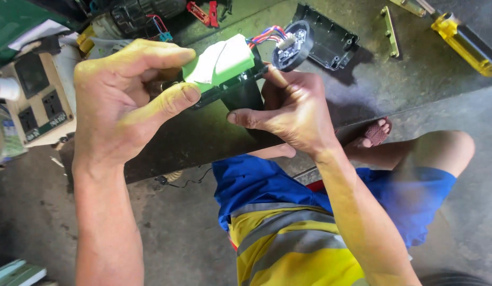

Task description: Fitting a battery and internal wiring into the plastic casing of an electronic device.

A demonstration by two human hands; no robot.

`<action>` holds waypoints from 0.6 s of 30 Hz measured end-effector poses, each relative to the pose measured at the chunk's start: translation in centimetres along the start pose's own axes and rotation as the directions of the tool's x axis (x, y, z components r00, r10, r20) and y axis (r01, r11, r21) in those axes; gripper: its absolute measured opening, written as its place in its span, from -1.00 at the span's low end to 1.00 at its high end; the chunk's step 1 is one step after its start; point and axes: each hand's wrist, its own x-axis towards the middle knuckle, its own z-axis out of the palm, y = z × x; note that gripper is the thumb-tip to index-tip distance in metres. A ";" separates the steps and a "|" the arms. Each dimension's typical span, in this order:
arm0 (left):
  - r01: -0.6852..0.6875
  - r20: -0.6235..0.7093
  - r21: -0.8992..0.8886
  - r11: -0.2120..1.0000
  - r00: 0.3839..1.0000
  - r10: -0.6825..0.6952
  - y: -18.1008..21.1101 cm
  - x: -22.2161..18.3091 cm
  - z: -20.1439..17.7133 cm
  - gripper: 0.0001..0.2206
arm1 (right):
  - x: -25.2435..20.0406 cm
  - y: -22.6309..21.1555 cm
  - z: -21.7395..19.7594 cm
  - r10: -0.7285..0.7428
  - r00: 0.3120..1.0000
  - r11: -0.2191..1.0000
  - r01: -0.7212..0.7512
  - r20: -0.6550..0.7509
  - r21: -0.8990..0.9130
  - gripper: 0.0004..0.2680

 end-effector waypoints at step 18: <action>-0.464 -0.138 0.032 0.885 0.875 0.464 5.9 -1.4 -0.9 -0.83 | -2.3 -4.5 0.9 -0.548 0.786 0.829 0.555 -0.285 -0.066 -0.76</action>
